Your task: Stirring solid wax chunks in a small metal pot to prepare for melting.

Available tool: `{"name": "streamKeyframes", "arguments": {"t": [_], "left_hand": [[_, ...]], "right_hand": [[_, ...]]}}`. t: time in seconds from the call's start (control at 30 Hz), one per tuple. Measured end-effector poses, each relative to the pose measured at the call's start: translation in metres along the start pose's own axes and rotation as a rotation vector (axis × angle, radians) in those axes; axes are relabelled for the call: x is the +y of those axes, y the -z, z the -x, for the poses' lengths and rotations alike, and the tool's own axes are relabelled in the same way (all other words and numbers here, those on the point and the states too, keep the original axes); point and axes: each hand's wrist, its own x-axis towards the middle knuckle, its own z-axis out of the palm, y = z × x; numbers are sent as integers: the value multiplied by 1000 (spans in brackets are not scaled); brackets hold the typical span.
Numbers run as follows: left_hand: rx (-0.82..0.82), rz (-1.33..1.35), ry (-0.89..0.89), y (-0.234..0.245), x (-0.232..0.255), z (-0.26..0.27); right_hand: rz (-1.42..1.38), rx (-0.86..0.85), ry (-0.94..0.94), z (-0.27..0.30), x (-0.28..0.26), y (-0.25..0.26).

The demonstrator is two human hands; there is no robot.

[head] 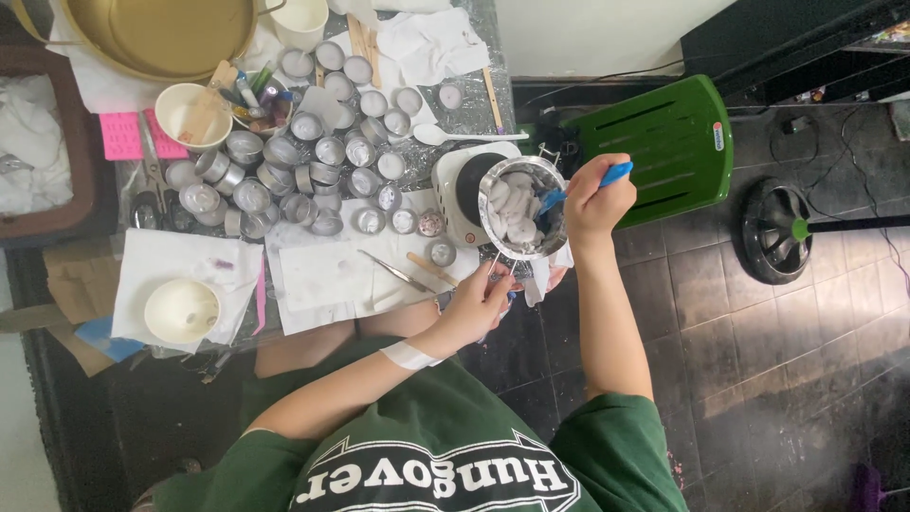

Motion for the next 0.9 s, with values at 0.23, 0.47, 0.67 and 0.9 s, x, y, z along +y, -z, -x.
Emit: {"name": "streamKeyframes", "arguments": {"t": [0.23,0.47,0.67,0.9], "left_hand": [[14,-195,12,9,24,7],[23,-209,69,17,32,12],[48,-92,50,27,24,8],[76,-162,70,32,36,3]], "right_hand": [[-94,-101,150,-7,21,-5],[-293,-166,239,-16,27,-24],[-381,-276,271,-29,13,0],[-134,-603,-88,-44,-70,43]]}}
